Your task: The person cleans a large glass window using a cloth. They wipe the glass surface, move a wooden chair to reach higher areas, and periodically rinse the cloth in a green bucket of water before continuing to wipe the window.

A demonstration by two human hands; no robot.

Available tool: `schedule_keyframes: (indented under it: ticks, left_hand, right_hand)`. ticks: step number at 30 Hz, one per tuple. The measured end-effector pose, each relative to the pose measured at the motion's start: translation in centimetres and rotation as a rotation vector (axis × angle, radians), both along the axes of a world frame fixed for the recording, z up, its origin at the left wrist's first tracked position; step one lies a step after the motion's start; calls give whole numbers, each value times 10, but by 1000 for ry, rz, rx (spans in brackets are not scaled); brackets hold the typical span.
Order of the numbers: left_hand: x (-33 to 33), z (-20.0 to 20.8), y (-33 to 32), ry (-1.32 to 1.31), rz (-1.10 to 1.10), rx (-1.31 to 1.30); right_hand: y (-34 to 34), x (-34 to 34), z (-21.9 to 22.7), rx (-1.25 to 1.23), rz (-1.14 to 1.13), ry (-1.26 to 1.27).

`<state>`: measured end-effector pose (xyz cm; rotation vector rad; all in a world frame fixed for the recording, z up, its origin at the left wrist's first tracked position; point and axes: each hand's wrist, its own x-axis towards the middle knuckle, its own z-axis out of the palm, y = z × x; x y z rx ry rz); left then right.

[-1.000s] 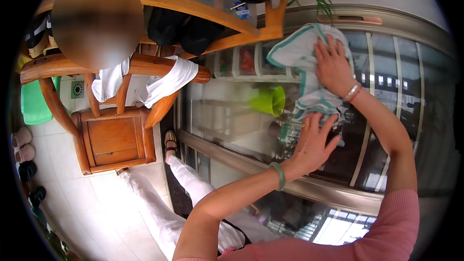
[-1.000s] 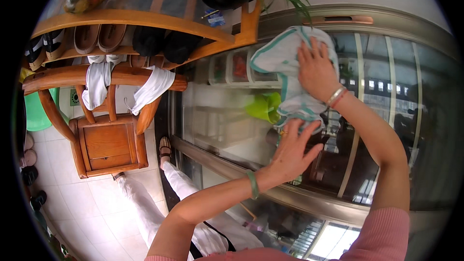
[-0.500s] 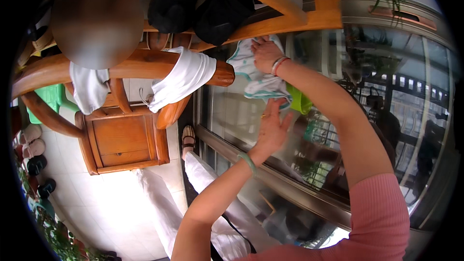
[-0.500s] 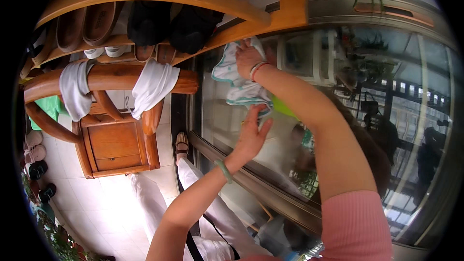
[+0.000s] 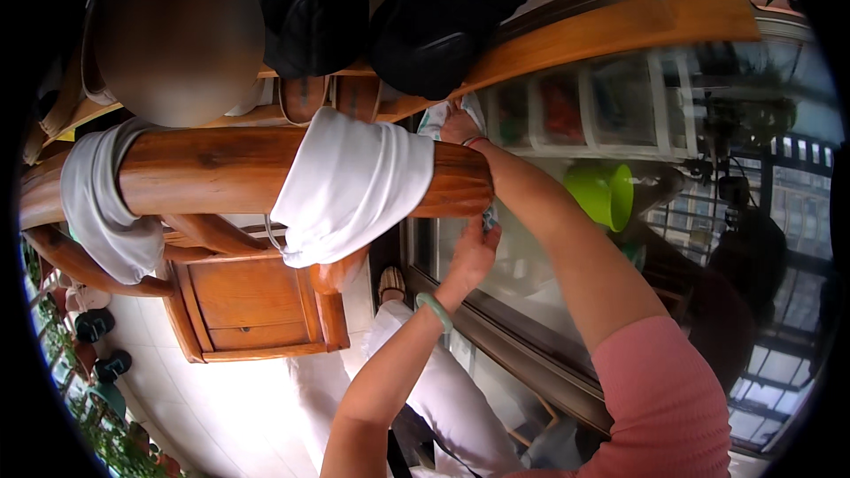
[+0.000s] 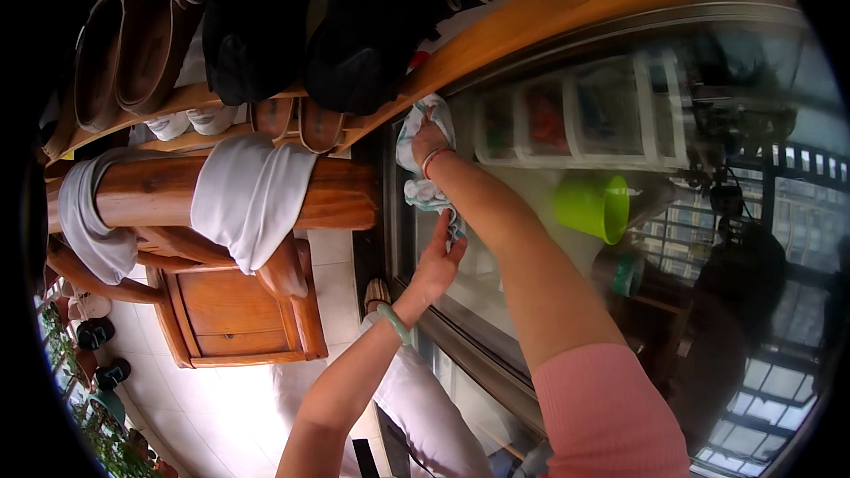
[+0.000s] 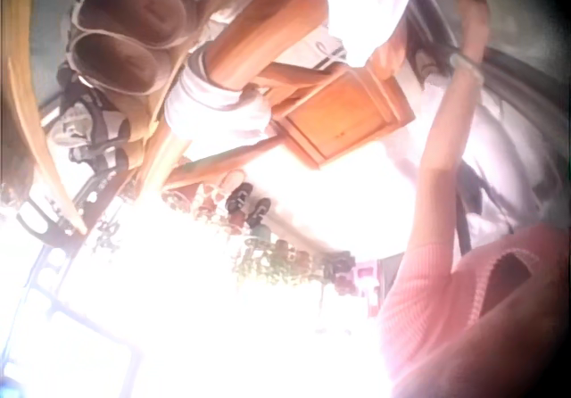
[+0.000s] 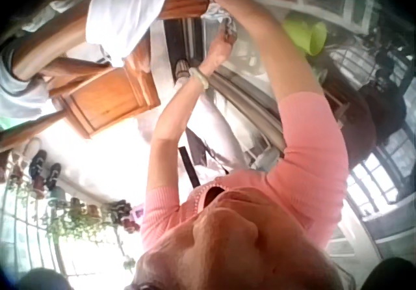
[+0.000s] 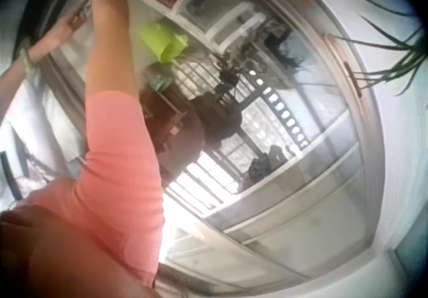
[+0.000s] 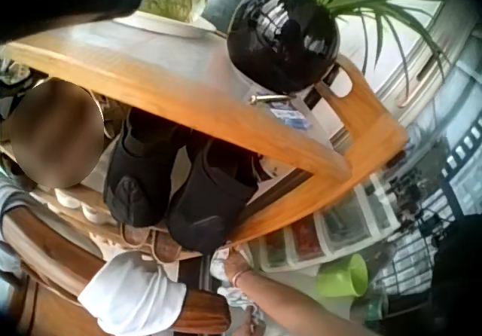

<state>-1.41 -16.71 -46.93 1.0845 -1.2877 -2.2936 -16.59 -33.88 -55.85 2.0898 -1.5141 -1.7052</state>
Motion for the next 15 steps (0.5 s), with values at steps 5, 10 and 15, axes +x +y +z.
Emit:
schedule_keyframes:
  ticks: [5,10,15]
  left_hand:
    - [11,-33,-3,8,8,84]
    - [17,-50,11,32,84,18]
    - [19,-52,36,22,75,-81]
  right_hand:
    - [-9,21,-42,20,72,81]
    - [0,34,-54,-37,46,118]
    - [5,12,-70,-108,15,89]
